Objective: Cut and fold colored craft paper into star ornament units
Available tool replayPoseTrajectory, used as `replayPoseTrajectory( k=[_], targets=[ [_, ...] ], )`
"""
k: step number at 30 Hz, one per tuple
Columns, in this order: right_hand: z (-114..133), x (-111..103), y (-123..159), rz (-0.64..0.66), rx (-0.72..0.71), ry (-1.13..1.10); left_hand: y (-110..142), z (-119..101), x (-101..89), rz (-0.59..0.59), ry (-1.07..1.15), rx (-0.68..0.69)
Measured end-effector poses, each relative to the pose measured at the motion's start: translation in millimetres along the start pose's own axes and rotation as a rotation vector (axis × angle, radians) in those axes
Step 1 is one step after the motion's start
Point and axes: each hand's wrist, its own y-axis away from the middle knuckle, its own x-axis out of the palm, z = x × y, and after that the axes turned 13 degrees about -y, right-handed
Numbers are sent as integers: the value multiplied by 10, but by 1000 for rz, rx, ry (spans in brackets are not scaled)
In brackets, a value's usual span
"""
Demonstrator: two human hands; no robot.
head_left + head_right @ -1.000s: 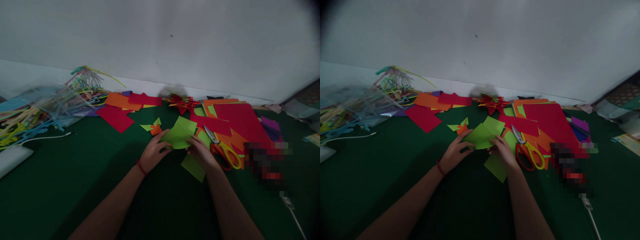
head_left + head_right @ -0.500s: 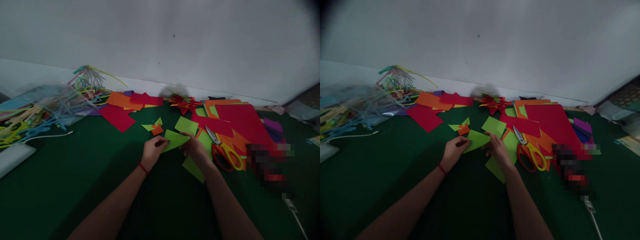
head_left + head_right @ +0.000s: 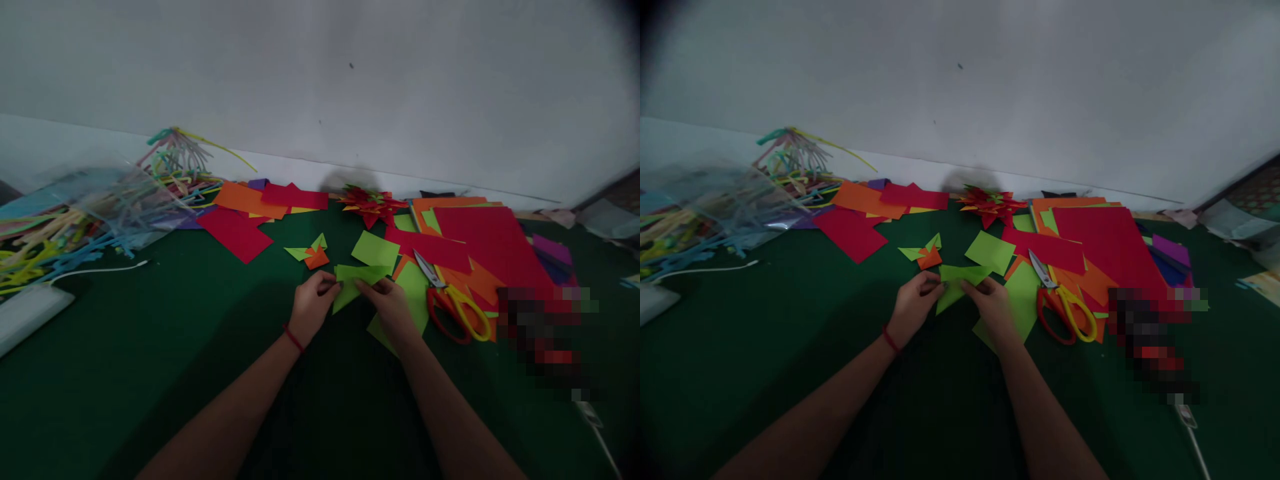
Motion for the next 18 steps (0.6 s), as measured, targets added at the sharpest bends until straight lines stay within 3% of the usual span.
replayPoseTrajectory(
  k=[6,18],
  targets=[
    [-64,-28,-24,-38,-14,-3,13,-8,9,-10,77,-43],
    [-16,34,10,-58,26,-41,0,11,17,32,-2,56]
  ],
)
